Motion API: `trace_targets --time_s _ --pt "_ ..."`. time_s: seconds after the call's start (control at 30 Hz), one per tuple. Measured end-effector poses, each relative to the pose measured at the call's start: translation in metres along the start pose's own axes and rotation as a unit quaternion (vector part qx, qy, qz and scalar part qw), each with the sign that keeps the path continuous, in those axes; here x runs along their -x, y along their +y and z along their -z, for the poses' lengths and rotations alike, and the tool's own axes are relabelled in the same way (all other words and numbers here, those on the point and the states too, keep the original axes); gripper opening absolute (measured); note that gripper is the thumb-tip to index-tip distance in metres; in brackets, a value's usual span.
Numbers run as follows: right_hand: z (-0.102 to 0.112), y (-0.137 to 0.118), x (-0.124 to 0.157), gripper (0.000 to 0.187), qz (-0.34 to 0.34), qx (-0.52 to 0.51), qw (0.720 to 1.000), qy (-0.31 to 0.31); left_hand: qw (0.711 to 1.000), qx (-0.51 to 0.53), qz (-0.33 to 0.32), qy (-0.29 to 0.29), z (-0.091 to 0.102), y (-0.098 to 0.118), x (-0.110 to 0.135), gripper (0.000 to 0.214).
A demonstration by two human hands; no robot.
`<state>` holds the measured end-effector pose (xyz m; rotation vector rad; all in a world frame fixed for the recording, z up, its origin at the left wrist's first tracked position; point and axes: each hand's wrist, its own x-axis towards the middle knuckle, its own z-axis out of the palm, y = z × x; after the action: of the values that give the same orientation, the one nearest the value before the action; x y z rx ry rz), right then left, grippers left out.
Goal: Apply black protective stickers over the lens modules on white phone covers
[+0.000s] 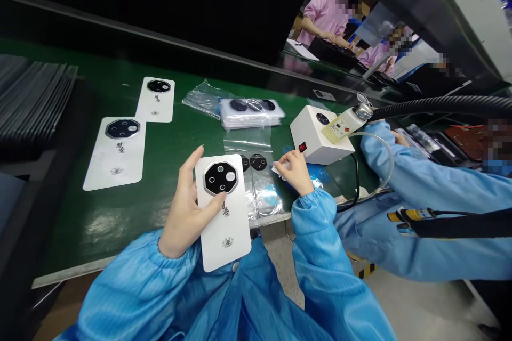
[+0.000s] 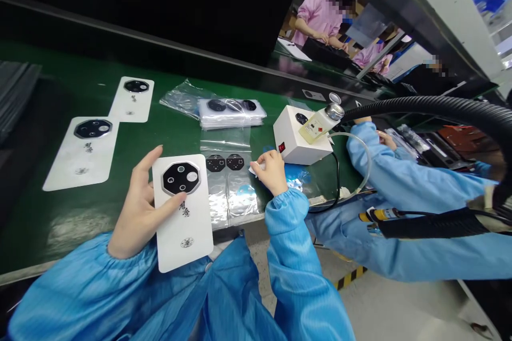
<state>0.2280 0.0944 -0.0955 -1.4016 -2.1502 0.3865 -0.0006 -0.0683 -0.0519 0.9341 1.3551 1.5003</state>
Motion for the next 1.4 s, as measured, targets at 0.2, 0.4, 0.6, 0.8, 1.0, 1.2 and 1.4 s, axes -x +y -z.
trace_targets --time_s 0.2,0.4,0.6,0.8,1.0,1.2,1.4 --pt "0.009 -0.008 0.003 0.015 0.005 -0.113 0.993 0.011 1.000 -0.007 0.028 0.002 -0.004 0.005 0.002 0.083" --pt "0.021 -0.026 0.016 0.018 0.021 -0.305 0.952 -0.010 1.000 -0.013 0.023 0.003 -0.005 0.005 0.003 0.083" --pt "0.024 -0.042 0.023 0.020 0.001 -0.365 0.928 -0.075 0.999 -0.023 0.024 0.003 -0.005 0.004 0.002 0.082" --pt "0.021 -0.045 0.024 0.010 0.004 -0.244 0.946 -0.212 0.999 -0.037 0.021 0.003 -0.004 0.004 0.003 0.082" --pt "0.013 -0.051 0.023 0.006 0.058 -0.088 0.970 -0.217 0.999 -0.047 0.020 -0.004 -0.003 0.002 0.002 0.081" --pt "0.006 -0.052 0.022 0.008 0.124 0.040 0.975 -0.183 0.998 -0.060 -0.011 -0.021 0.000 -0.006 0.000 0.080" --pt "-0.001 -0.050 0.023 0.010 0.166 0.136 0.966 -0.145 0.998 -0.065 -0.021 -0.006 -0.002 -0.007 0.000 0.077"
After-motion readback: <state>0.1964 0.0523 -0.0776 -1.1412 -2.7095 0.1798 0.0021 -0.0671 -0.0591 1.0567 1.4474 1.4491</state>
